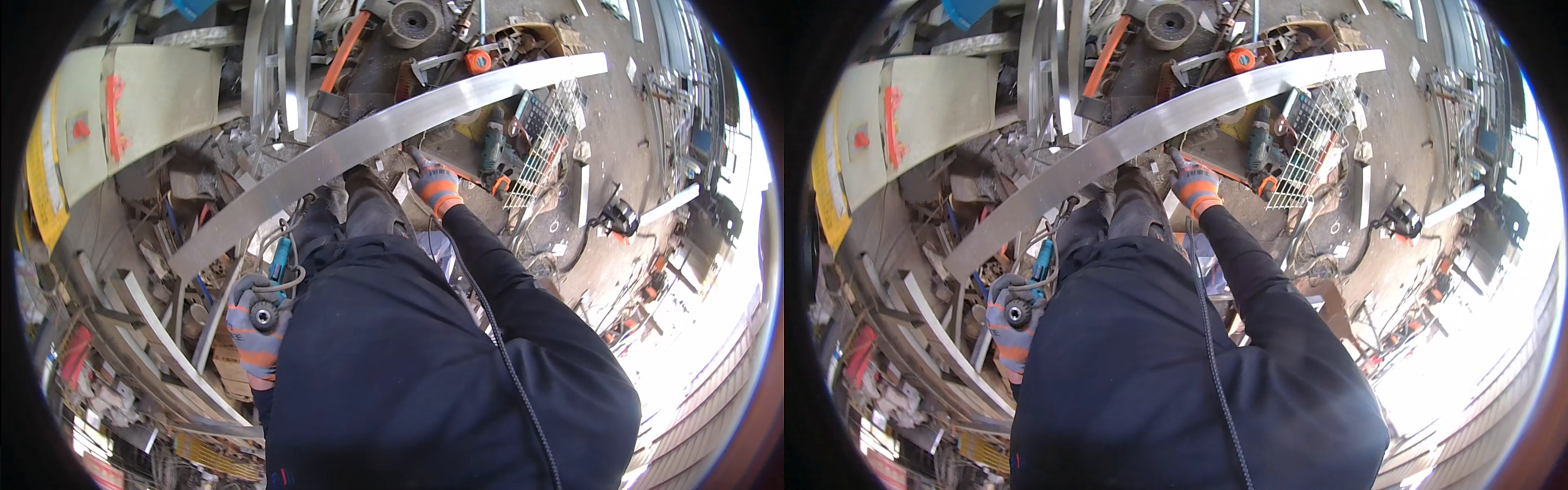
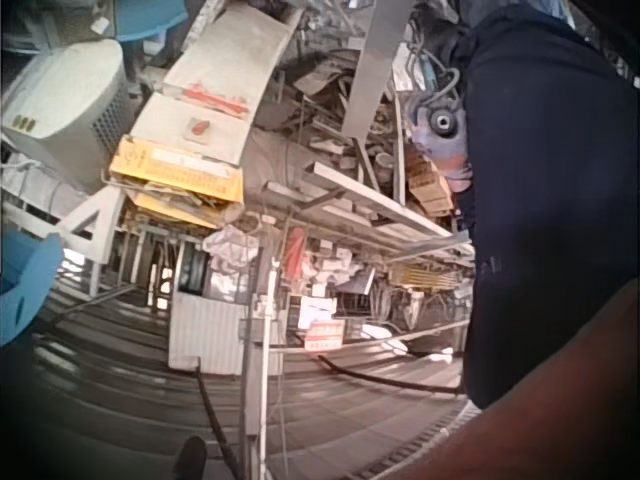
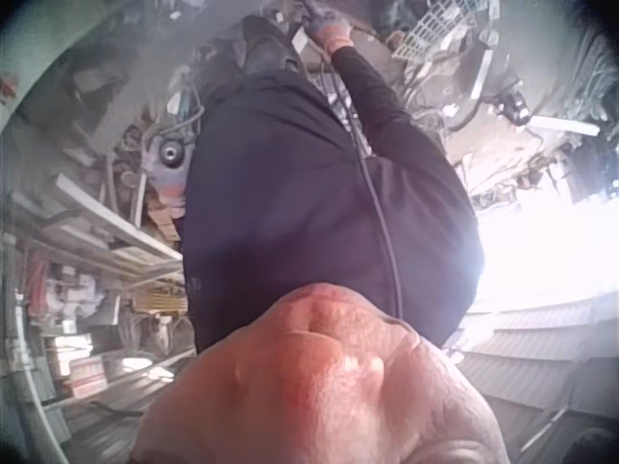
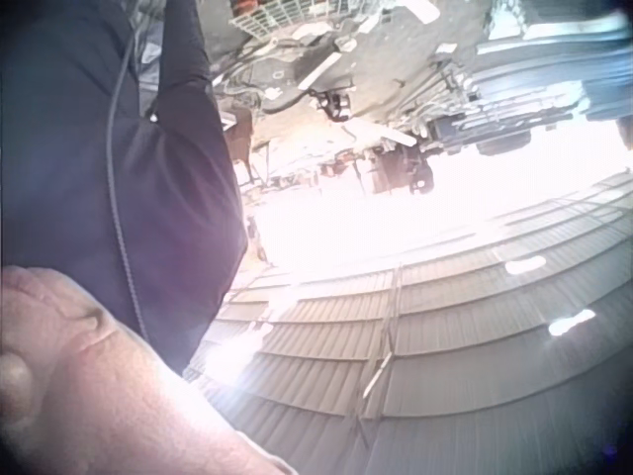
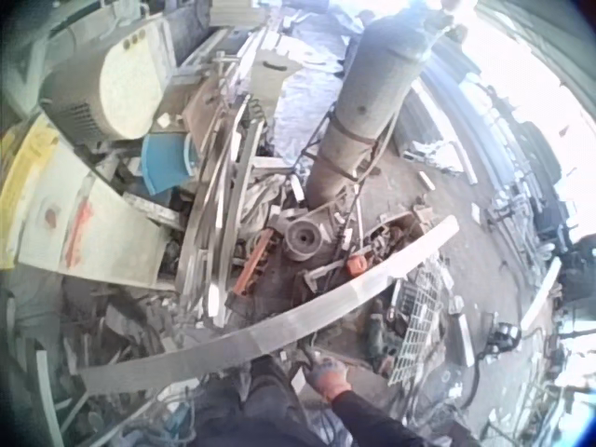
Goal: The person assembles a metal frame structure by positioning metal bars, using a corded drill to fasten components, and marking measurements with a tape measure and marker. The person moves around the workshop to retrieve tools and materials, then returns to the frame to continue assembly.
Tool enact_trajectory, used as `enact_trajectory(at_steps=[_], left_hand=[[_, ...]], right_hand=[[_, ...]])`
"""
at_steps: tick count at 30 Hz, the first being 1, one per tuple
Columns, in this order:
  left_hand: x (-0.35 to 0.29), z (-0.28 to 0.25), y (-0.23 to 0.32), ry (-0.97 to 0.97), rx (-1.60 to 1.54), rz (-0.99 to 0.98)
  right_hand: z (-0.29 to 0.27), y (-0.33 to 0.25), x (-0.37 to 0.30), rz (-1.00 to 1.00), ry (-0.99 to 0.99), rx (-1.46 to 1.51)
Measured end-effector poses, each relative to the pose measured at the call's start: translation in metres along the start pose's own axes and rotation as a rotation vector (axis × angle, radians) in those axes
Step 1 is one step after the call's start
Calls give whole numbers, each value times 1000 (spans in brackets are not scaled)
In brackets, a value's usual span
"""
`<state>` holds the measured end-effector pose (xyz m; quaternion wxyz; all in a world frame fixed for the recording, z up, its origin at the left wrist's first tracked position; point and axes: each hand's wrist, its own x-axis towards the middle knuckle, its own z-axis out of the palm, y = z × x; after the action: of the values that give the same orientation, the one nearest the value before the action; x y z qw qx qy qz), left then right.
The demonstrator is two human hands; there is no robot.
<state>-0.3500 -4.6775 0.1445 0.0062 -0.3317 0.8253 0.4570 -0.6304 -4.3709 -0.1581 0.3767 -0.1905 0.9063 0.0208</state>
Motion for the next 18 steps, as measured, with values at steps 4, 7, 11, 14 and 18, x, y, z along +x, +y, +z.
enact_trajectory(at_steps=[4,7,11,14,18], left_hand=[[28,-18,-11,-120,-17,12],[45,-29,-14,-198,46,56],[58,-32,-13,-264,54,89],[59,-30,-12,-281,51,92],[52,-31,-15,-272,70,88]], right_hand=[[11,0,-14,11,1,195],[18,-7,-20,58,46,418],[28,-27,-1,135,-24,1445],[36,-45,27,204,-218,2144],[45,-74,50,273,-183,2231]])
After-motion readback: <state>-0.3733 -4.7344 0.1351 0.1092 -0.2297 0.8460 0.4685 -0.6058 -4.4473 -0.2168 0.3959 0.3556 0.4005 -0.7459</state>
